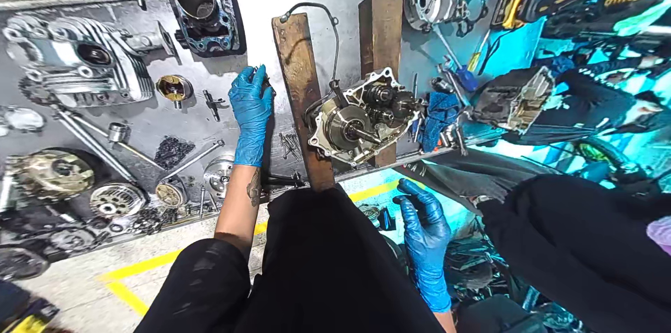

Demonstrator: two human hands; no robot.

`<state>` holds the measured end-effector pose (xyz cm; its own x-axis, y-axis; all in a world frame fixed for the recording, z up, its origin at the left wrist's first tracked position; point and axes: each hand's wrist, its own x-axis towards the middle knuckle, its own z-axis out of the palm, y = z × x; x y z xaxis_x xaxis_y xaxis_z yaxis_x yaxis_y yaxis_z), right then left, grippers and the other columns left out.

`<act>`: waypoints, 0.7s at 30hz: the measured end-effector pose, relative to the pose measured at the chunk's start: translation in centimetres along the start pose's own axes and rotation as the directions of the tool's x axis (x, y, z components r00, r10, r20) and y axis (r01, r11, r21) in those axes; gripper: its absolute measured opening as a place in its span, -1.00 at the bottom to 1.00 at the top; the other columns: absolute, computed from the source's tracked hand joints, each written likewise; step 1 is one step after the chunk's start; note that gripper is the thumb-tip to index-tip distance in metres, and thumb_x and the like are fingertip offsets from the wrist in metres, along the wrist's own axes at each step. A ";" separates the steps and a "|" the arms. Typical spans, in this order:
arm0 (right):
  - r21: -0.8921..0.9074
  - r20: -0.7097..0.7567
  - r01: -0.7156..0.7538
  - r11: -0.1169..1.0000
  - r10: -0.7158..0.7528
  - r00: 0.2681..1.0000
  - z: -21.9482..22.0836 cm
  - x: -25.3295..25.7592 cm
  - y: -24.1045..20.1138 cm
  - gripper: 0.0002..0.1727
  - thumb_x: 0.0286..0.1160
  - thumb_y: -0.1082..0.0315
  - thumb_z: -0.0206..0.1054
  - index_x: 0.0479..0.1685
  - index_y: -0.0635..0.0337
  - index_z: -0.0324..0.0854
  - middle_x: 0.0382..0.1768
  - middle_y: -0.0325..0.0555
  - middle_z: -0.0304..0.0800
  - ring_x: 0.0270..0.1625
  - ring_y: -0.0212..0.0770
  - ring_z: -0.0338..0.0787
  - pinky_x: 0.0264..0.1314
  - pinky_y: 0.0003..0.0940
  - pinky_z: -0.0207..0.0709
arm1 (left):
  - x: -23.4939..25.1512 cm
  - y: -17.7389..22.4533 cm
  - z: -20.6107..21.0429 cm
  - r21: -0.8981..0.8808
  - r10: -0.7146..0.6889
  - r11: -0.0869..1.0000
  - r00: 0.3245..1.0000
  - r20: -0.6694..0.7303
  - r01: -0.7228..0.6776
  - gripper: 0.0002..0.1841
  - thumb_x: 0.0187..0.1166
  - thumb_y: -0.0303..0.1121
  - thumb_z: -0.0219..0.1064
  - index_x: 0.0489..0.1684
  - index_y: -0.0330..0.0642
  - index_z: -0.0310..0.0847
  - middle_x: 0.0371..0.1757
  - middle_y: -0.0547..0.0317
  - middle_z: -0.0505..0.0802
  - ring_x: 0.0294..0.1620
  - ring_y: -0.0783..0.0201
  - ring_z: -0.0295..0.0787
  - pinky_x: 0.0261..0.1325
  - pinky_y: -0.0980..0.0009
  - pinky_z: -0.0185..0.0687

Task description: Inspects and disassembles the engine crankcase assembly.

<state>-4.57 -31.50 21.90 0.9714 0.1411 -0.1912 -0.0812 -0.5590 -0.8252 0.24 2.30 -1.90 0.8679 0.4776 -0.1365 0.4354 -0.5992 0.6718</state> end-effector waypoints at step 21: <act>0.050 -0.075 -0.052 0.997 0.056 0.996 0.2 -2.4 1.0 -0.67 0.63 0.51 0.22 0.30 0.46 0.60 0.29 0.01 0.77 0.15 -0.31 0.82 0.20 -0.42 0.74 | -2.9 0.8 -4.7 0.132 -0.085 0.989 0.990 0.109 0.070 -0.73 0.64 -0.48 0.25 0.24 -0.22 0.67 0.35 -0.33 0.69 0.40 -0.34 0.61 0.45 -0.24 0.48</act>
<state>-7.07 -32.23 21.45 0.9793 0.0481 -0.1968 -0.1430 -0.5241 -0.8396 -3.07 3.39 2.46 0.8486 0.4541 -0.2715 0.5231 -0.6437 0.5586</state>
